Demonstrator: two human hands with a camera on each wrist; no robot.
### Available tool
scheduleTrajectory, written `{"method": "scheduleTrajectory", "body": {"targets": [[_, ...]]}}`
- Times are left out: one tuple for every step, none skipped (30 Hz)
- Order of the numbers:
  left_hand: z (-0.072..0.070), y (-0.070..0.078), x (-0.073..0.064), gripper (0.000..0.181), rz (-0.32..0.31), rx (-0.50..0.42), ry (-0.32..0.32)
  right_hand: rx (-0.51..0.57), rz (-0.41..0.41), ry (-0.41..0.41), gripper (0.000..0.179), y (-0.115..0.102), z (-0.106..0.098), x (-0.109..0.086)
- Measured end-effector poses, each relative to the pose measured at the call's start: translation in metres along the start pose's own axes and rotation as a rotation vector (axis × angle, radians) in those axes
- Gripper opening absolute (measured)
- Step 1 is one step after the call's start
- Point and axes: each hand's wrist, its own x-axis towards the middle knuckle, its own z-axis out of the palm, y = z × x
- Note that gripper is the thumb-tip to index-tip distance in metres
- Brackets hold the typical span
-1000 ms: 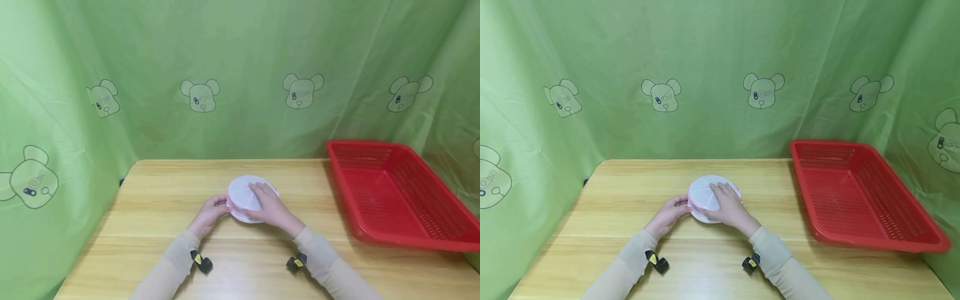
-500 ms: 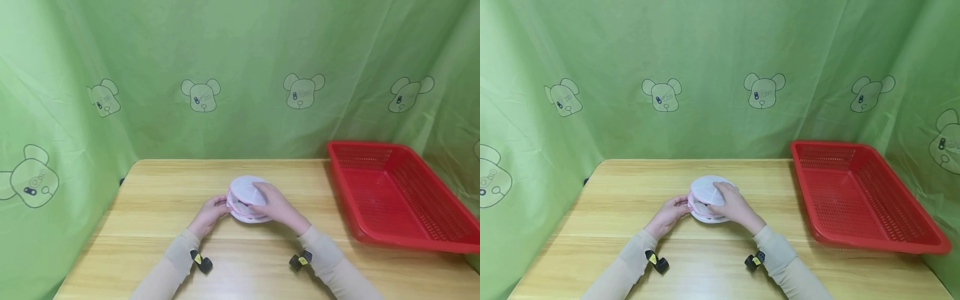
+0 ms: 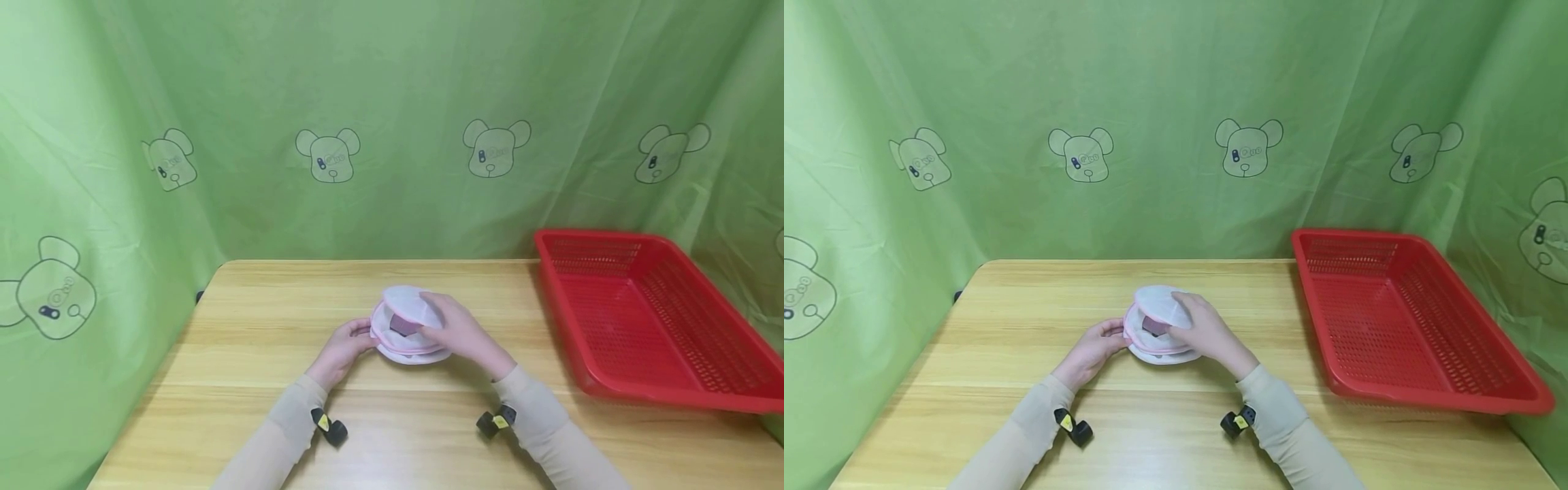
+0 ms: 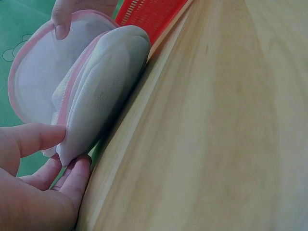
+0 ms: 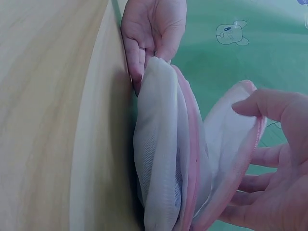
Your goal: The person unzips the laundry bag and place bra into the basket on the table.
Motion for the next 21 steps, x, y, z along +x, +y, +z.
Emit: {"method": "scheduleTrajectory", "body": {"targets": [[-0.0002,-0.0002,0.0000,0.055,0.002,0.002,0.000,0.001,-0.001,0.005,0.072,-0.0001,-0.0006,-0.0003],[-0.0002,-0.0004,0.0003,0.055,0.001,0.003,0.000,-0.001,-0.003,0.010,0.071,0.0000,-0.0011,-0.0004],[-0.0003,-0.0006,0.0005,0.055,0.001,0.004,0.001,0.001,-0.001,0.014,0.070,0.0001,-0.0016,-0.0003],[-0.0003,-0.0006,0.0006,0.055,0.001,0.005,0.002,0.000,-0.001,0.018,0.070,0.0007,-0.0017,0.0000],[-0.0003,-0.0009,0.0008,0.055,0.000,0.006,0.004,0.004,0.002,0.021,0.069,0.0010,-0.0020,0.0002],[-0.0003,-0.0009,0.0006,0.055,0.000,0.008,0.005,0.005,0.000,0.022,0.069,0.0014,-0.0023,0.0002],[-0.0003,-0.0011,0.0009,0.055,0.001,0.010,0.006,0.010,0.001,0.023,0.069,0.0016,-0.0027,0.0003],[-0.0001,-0.0010,0.0008,0.054,-0.001,0.009,0.008,0.011,0.000,0.025,0.068,0.0020,-0.0031,0.0005],[-0.0001,-0.0011,0.0009,0.054,0.001,0.013,0.009,0.014,0.003,0.027,0.068,0.0022,-0.0032,0.0008],[0.0000,-0.0011,0.0008,0.054,0.001,0.013,0.010,0.012,0.001,0.030,0.066,0.0023,-0.0037,0.0008],[0.0000,-0.0011,0.0008,0.054,0.002,0.014,0.011,0.012,0.001,0.034,0.065,0.0022,-0.0042,0.0009],[0.0001,-0.0010,0.0007,0.054,0.002,0.014,0.012,0.009,-0.001,0.039,0.062,0.0024,-0.0046,0.0011],[0.0001,-0.0012,0.0008,0.054,0.003,0.015,0.013,0.011,0.004,0.045,0.060,0.0025,-0.0052,0.0015],[0.0002,-0.0013,0.0009,0.054,0.003,0.014,0.014,0.007,0.003,0.051,0.057,0.0026,-0.0057,0.0018],[0.0002,-0.0014,0.0011,0.054,0.002,0.014,0.015,0.007,0.006,0.058,0.055,0.0027,-0.0062,0.0020],[0.0003,-0.0013,0.0011,0.054,0.000,0.010,0.017,0.008,0.006,0.066,0.053,0.0030,-0.0069,0.0022],[0.0004,-0.0013,0.0011,0.054,0.000,0.009,0.019,0.012,0.011,0.072,0.051,0.0034,-0.0074,0.0024],[0.0005,-0.0012,0.0011,0.054,-0.001,0.008,0.020,0.015,0.014,0.079,0.049,0.0038,-0.0080,0.0027],[0.0005,-0.0011,0.0011,0.054,-0.002,0.008,0.020,0.018,0.016,0.086,0.048,0.0045,-0.0084,0.0030],[0.0006,-0.0011,0.0012,0.054,-0.004,0.005,0.021,0.022,0.018,0.092,0.046,0.0050,-0.0089,0.0033],[0.0005,-0.0010,0.0010,0.054,-0.004,0.005,0.020,0.027,0.022,0.097,0.046,0.0058,-0.0093,0.0036]]}}
